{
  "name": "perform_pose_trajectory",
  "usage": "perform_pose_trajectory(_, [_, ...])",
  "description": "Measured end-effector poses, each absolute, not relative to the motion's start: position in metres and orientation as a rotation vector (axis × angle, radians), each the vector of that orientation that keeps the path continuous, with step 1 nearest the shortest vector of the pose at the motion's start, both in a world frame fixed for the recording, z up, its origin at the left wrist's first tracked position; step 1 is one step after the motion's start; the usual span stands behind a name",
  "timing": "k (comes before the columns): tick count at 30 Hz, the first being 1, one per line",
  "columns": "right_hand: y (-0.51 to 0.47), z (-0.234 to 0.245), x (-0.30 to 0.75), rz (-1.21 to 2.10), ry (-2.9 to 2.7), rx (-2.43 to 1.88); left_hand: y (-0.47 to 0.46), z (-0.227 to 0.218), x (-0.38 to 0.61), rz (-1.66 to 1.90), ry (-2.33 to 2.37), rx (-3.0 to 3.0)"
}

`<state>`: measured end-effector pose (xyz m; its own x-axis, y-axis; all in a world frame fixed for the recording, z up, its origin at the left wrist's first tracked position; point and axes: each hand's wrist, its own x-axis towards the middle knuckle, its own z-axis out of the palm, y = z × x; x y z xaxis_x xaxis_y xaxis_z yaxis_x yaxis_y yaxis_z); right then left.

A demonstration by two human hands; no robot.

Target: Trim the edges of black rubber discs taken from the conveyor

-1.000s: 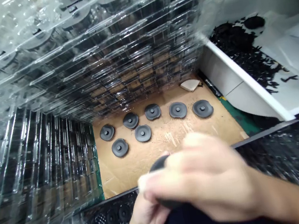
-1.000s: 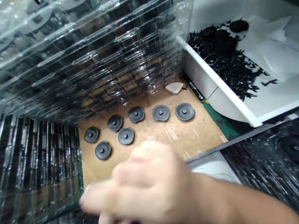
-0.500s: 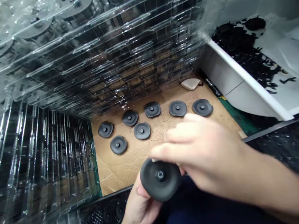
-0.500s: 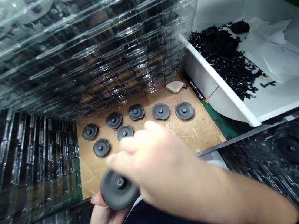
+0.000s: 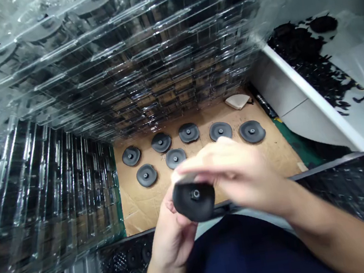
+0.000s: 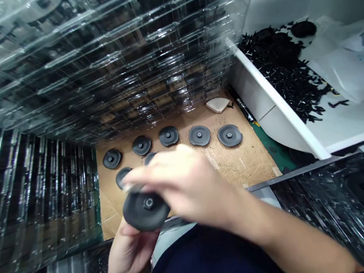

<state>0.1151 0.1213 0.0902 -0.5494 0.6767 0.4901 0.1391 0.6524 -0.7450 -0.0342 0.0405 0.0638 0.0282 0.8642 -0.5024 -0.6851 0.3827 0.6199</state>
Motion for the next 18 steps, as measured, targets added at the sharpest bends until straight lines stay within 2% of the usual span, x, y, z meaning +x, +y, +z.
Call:
perform_pose_trajectory(4, [0.118,0.037,0.131,0.948,-2.023,-1.135,0.037,0.067,-0.039,1.316,0.886,0.258])
perform_pose_trajectory(7, [0.101,-0.005,0.138,1.005,-2.075,-1.16,0.036,0.067,-0.04,1.325,0.878,0.222])
perform_pose_trajectory(9, [0.094,-0.015,0.139,1.002,-2.089,-1.144,0.038,0.065,-0.038,1.319,0.881,0.212])
perform_pose_trajectory(11, [0.095,-0.002,0.138,0.981,-2.049,-1.17,0.04,0.065,-0.035,1.312,0.878,0.228])
perform_pose_trajectory(14, [0.099,0.047,0.13,0.869,-1.908,-1.182,0.042,0.066,-0.028,1.292,0.917,0.256])
perform_pose_trajectory(18, [0.092,0.1,0.113,0.694,-1.923,-0.768,0.039,0.069,-0.022,1.272,1.004,0.251])
